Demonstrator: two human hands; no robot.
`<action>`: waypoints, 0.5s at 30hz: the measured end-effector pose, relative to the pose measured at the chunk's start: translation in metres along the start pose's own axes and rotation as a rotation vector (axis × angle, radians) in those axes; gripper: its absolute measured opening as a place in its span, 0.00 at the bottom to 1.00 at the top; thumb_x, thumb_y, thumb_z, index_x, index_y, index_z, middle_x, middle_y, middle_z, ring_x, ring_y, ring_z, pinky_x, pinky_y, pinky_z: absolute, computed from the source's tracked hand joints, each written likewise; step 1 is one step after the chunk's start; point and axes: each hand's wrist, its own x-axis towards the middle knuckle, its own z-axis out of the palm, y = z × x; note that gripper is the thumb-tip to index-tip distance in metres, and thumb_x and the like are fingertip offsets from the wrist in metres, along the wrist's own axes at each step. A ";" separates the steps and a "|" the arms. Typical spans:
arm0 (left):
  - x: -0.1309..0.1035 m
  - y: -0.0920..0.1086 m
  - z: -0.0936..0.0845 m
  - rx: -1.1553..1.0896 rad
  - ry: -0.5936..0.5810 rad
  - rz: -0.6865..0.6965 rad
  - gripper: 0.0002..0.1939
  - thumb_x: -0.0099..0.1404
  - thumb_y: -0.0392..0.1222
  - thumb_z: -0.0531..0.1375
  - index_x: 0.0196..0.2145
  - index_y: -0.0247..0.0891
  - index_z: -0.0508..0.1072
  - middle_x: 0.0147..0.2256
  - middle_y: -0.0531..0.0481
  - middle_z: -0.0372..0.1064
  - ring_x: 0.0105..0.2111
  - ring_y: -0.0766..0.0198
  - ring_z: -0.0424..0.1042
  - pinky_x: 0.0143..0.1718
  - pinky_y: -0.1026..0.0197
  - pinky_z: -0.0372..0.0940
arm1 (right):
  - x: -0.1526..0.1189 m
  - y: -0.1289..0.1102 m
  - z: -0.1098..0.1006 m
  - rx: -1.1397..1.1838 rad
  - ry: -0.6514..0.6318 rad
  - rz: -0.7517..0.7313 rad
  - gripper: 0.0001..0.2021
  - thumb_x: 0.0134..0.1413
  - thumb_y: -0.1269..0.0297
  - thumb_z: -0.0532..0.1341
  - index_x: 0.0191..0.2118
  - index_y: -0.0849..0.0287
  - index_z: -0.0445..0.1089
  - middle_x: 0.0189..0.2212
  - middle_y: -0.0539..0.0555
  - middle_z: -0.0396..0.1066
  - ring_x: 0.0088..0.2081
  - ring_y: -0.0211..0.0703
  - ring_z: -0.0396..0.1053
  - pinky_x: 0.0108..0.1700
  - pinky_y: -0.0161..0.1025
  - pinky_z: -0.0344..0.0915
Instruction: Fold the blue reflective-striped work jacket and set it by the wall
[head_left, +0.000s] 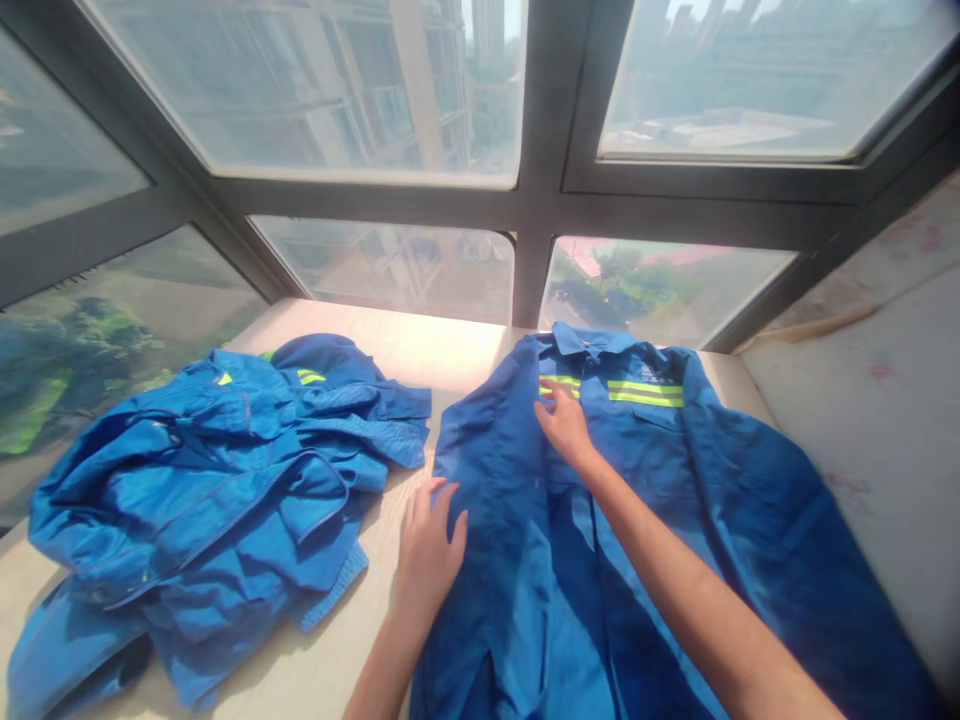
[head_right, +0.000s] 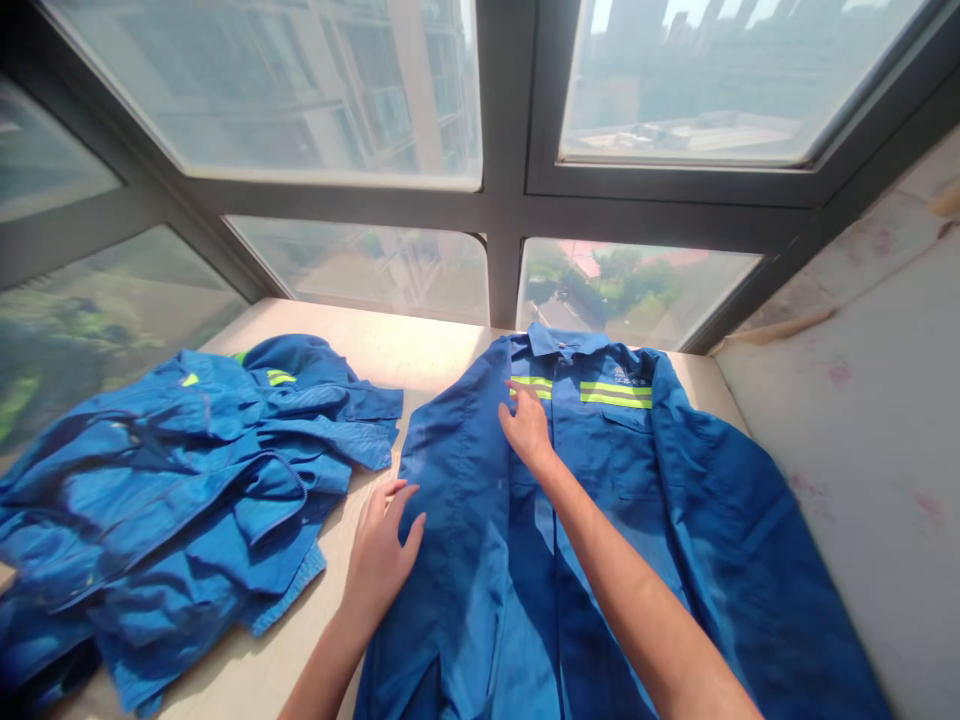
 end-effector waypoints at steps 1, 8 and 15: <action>-0.027 0.007 -0.005 -0.021 -0.033 0.048 0.15 0.69 0.40 0.56 0.52 0.40 0.72 0.52 0.41 0.69 0.52 0.51 0.70 0.53 0.46 0.70 | -0.030 -0.002 -0.002 0.038 -0.039 0.001 0.16 0.67 0.63 0.56 0.55 0.61 0.70 0.53 0.62 0.71 0.46 0.46 0.72 0.47 0.45 0.74; -0.162 0.034 -0.032 0.028 -0.167 0.366 0.15 0.67 0.38 0.59 0.51 0.44 0.73 0.48 0.45 0.74 0.47 0.54 0.75 0.53 0.47 0.71 | -0.242 -0.038 -0.035 0.129 -0.248 -0.099 0.15 0.63 0.72 0.54 0.52 0.55 0.70 0.48 0.57 0.74 0.51 0.46 0.72 0.54 0.46 0.71; -0.205 0.019 -0.047 0.163 -0.096 0.386 0.26 0.67 0.45 0.61 0.61 0.38 0.68 0.59 0.39 0.68 0.58 0.48 0.69 0.54 0.47 0.70 | -0.340 -0.082 -0.049 -0.072 -0.345 -0.252 0.22 0.58 0.69 0.61 0.59 0.56 0.66 0.55 0.59 0.70 0.54 0.53 0.68 0.56 0.49 0.69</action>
